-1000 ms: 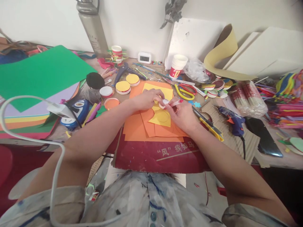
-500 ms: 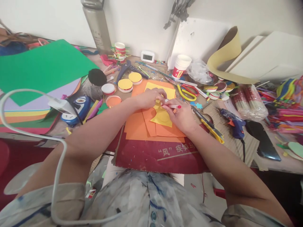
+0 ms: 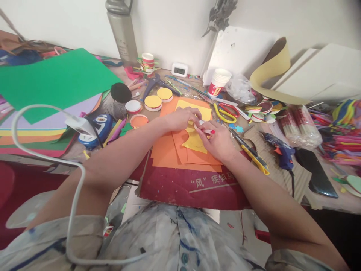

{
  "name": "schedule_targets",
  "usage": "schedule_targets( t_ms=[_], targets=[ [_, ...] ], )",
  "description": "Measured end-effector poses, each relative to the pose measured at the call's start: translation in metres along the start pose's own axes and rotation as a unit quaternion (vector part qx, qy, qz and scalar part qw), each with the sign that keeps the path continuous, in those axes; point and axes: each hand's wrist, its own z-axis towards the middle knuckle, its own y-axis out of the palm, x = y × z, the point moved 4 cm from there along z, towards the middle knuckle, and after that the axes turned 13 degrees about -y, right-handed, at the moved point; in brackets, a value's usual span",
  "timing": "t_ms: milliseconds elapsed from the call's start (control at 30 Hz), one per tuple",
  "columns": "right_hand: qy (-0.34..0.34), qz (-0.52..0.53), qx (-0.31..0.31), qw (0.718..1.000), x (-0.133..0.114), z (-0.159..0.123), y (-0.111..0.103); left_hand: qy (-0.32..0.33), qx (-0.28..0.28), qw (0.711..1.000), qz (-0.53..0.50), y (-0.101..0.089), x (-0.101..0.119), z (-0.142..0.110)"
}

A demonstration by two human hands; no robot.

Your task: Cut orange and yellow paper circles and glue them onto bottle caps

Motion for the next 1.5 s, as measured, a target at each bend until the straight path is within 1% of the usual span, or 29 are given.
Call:
schedule_targets(
  t_ms=[67,167,233,267,333,400,500,700,867,967,1100,1200,1300,1333,1400,1500],
  targets=[
    [-0.018,-0.004,0.039,0.999,0.000,-0.001,-0.006,0.000,-0.005,1.000,0.013,-0.001,0.003,-0.002],
    [-0.024,0.018,0.137,0.990,0.004,-0.003,-0.019,-0.001,-0.012,1.000,0.025,-0.005,0.009,-0.007],
    [-0.001,0.051,0.205,0.977,0.012,-0.005,-0.028,-0.004,-0.018,0.999,0.032,-0.007,0.012,-0.010],
    [0.018,0.070,0.229,0.971,0.017,-0.005,-0.031,-0.007,-0.022,0.999,0.034,-0.008,0.013,-0.012],
    [0.058,0.104,0.244,0.962,0.028,-0.007,-0.031,-0.014,-0.026,0.999,0.036,-0.008,0.014,-0.013],
    [0.080,0.118,0.226,0.964,0.038,-0.008,-0.026,-0.021,-0.028,0.999,0.035,-0.008,0.014,-0.013],
    [0.078,0.092,0.174,0.977,0.046,-0.010,-0.015,-0.022,-0.024,0.999,0.033,-0.008,0.014,-0.013],
    [0.085,0.049,0.089,0.991,0.045,-0.010,-0.002,-0.011,-0.012,0.999,0.048,-0.009,0.016,-0.014],
    [0.100,0.033,0.056,0.993,0.044,-0.009,0.003,-0.003,-0.011,0.998,0.056,-0.009,0.017,-0.017],
    [0.109,0.026,0.048,0.993,0.043,-0.009,0.003,0.013,0.014,0.996,0.083,-0.011,0.022,-0.020],
    [0.119,-0.005,0.030,0.992,0.041,-0.008,0.003,0.069,0.053,0.987,0.136,-0.011,0.039,-0.025],
    [0.134,-0.013,0.020,0.991,0.040,-0.008,0.003,0.091,0.060,0.975,0.192,-0.003,0.056,-0.028],
    [0.145,-0.013,0.010,0.989,0.040,-0.007,0.003,0.082,0.070,0.958,0.267,0.009,0.074,-0.034],
    [0.146,-0.017,0.006,0.989,0.040,-0.006,0.003,0.078,0.081,0.952,0.285,0.013,0.080,-0.037],
    [0.149,-0.029,-0.002,0.988,0.039,-0.006,0.002,0.061,0.109,0.944,0.306,0.017,0.090,-0.041],
    [0.153,-0.039,-0.013,0.987,0.038,-0.006,0.002,0.040,0.106,0.942,0.315,0.022,0.099,-0.046]
  ],
)
